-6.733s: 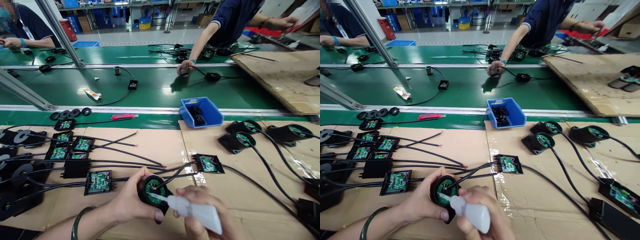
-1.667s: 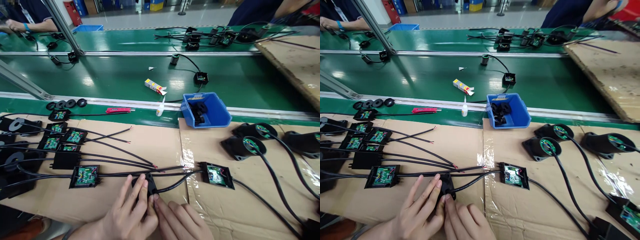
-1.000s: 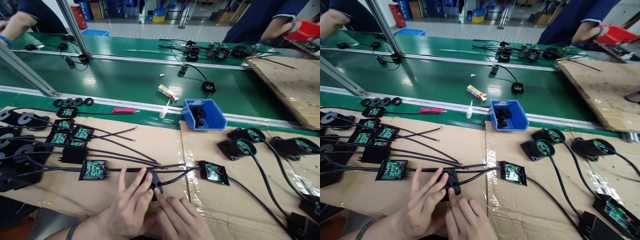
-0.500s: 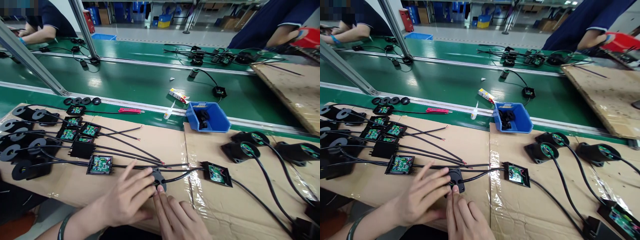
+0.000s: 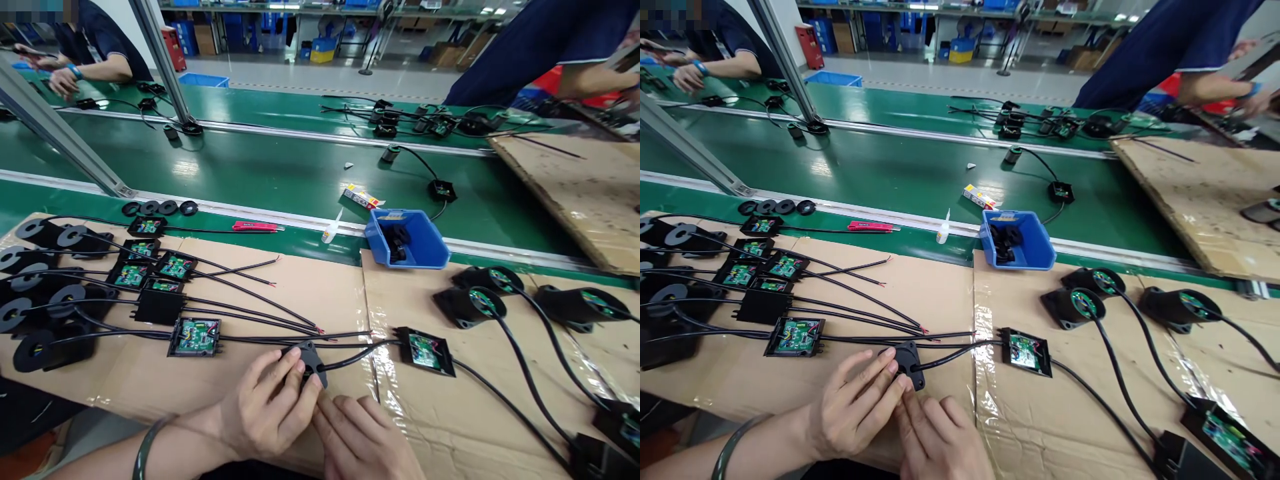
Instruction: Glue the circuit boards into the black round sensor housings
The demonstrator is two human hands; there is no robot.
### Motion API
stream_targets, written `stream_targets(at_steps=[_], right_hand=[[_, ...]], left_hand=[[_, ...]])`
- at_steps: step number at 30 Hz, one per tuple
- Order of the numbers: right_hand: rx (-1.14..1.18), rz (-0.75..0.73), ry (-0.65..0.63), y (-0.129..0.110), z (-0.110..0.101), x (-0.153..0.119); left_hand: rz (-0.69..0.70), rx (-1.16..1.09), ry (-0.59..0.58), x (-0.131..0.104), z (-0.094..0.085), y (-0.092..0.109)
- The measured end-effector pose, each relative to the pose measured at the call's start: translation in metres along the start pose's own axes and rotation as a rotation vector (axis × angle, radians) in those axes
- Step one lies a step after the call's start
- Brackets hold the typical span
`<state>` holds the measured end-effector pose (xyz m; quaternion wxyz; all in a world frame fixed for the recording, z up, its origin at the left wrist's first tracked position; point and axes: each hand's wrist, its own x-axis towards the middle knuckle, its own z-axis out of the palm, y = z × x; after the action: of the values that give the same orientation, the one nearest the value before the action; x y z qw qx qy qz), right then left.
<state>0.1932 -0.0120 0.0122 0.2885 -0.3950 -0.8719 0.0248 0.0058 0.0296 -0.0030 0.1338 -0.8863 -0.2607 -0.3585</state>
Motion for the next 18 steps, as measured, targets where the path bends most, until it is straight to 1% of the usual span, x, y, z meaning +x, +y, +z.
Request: stream_targets(at_steps=[3, 4, 5, 6, 8, 9, 11, 14, 16, 18], right_hand=[[0.355, 0.176, -0.106, 0.014, -0.025, 0.008], [0.446, 0.247, -0.106, 0.020, -0.033, 0.009], [0.493, 0.310, -0.078, 0.027, -0.039, 0.010], [0.491, 0.359, -0.025, 0.033, -0.045, 0.009], [0.381, 0.427, 0.091, 0.046, -0.051, 0.003], [0.311, 0.446, 0.118, 0.052, -0.053, -0.002], [0.183, 0.462, 0.133, 0.064, -0.054, -0.017], [-0.057, 0.493, 0.078, 0.083, -0.054, -0.045], [-0.233, 0.499, 0.013, 0.096, -0.052, -0.066], [-0.360, 0.498, -0.050, 0.107, -0.049, -0.086]], left_hand=[[0.009, 0.004, -0.033, -0.002, -0.001, 0.001], [0.010, 0.014, -0.040, -0.003, -0.001, 0.001], [0.006, 0.023, -0.041, -0.003, -0.001, 0.003], [-0.007, 0.027, -0.035, -0.003, 0.000, 0.004], [-0.044, 0.027, -0.010, -0.001, 0.001, 0.007], [-0.065, 0.023, -0.002, 0.001, 0.002, 0.008], [-0.110, 0.011, 0.008, 0.004, 0.004, 0.010], [-0.171, -0.026, 0.001, 0.006, 0.005, 0.010], [-0.202, -0.047, -0.036, 0.004, 0.004, 0.009], [-0.220, -0.063, -0.076, 0.001, 0.003, 0.007]])
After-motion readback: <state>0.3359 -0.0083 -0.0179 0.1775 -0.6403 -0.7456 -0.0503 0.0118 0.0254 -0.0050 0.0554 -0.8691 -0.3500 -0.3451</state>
